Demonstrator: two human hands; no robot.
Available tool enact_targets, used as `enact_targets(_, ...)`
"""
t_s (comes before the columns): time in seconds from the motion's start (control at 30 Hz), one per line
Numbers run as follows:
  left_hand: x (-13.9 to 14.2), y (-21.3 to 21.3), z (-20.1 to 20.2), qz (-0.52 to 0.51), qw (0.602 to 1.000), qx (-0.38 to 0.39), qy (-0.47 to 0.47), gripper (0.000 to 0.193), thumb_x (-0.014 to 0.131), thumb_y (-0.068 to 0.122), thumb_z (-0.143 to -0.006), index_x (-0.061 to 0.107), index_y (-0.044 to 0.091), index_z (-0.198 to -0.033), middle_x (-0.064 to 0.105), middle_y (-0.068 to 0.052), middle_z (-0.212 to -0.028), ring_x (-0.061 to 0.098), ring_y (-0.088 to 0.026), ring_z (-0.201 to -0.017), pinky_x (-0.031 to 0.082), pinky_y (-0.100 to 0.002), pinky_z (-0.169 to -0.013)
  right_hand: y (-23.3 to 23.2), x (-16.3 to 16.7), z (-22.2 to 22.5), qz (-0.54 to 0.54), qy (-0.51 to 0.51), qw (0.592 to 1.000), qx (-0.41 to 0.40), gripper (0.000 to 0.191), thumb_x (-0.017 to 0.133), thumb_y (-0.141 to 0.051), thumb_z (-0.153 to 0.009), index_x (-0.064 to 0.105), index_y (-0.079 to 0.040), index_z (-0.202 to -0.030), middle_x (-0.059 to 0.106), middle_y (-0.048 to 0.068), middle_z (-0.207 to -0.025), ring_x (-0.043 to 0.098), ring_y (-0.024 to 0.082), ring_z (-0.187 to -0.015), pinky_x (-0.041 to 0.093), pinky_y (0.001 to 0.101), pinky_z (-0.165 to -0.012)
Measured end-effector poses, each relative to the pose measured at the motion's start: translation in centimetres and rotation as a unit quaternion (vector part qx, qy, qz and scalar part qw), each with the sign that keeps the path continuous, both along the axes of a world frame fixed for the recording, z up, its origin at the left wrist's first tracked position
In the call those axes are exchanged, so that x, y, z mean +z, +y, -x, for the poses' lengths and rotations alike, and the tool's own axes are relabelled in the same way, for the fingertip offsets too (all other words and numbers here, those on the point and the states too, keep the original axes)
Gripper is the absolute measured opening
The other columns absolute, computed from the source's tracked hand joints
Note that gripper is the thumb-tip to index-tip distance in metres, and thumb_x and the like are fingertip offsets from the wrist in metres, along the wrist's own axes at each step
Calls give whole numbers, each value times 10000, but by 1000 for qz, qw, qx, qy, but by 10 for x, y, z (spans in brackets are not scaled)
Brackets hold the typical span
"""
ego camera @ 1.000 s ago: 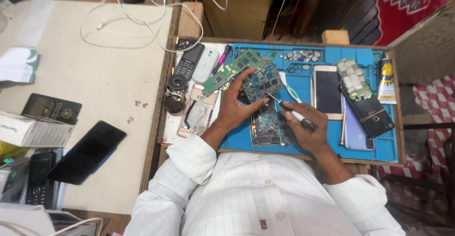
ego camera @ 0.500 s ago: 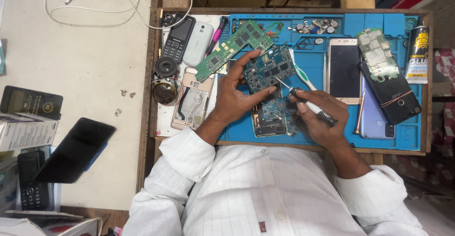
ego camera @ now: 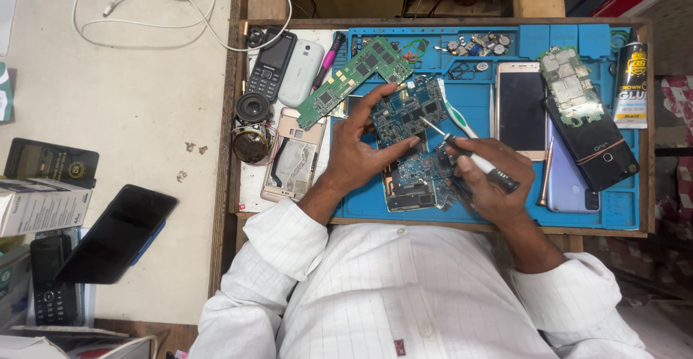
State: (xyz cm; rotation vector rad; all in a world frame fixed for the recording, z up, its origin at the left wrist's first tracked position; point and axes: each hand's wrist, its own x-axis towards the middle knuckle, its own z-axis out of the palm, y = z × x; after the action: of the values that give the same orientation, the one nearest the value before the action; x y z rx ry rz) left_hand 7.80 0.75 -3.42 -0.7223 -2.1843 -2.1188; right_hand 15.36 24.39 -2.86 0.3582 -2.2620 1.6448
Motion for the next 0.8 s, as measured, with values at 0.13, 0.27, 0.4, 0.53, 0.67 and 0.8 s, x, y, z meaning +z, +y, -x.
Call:
enact_targets(0.13, -1, 0, 0, 13, 1000, -8, 25, 801, 903, 109, -850, 455, 86, -1513, 670, -142, -1391, 719, -198, -1214, 640, -328, -1028, -5, 2, 2, -24, 29, 999, 36, 240, 690, -64, -1017, 685, 35, -1236, 748, 191, -1133, 752, 241, -1045, 610, 310, -892)
enact_targets(0.27, -1, -1, 0, 2, 1000, -8, 14, 795, 901, 105, -850, 460, 94, -1511, 675, -131, -1383, 721, -190, -1204, 642, -322, -1014, -5, 4, 4, -30, 24, 999, 37, 238, 694, -52, -996, 695, 40, -1215, 755, 193, -1110, 754, 244, -1021, 611, 304, -868)
enact_targets(0.4, 0, -2, 0, 1, 1000, 1, 8, 794, 906, 104, -844, 466, 97, -1506, 694, -117, -1348, 729, -179, -1182, 642, -308, -994, -3, 3, 3, -31, 26, 999, 32, 219, 686, -47, -998, 696, 38, -1200, 756, 190, -1094, 761, 234, -1001, 615, 291, -836)
enact_targets(0.53, 1, -1, 0, -10, 1000, 0, 6, 792, 903, 98, -840, 468, 92, -1502, 687, -120, -1355, 726, -174, -1176, 639, -304, -986, -1, 1, 1, -16, 24, 999, -13, 230, 677, -42, -994, 694, 38, -1209, 753, 192, -1103, 761, 223, -973, 613, 278, -789)
enact_targets(0.67, 2, -2, 0, -5, 1000, -3, -1, 789, 903, 98, -843, 473, 87, -1505, 710, -109, -1315, 736, -166, -1158, 639, -300, -984, -1, 2, 2, -9, 9, 1000, -21, 241, 676, -42, -1007, 687, 37, -1234, 747, 201, -1140, 753, 228, -971, 613, 274, -775)
enact_targets(0.8, 2, -2, 0, -2, 1000, -1, 0, 784, 902, 100, -841, 474, 85, -1498, 705, -110, -1316, 732, -167, -1161, 643, -296, -979, -3, 3, 4, -28, 33, 999, -9, 237, 687, -41, -1015, 685, 31, -1240, 736, 206, -1173, 756, 261, -1078, 620, 293, -851)
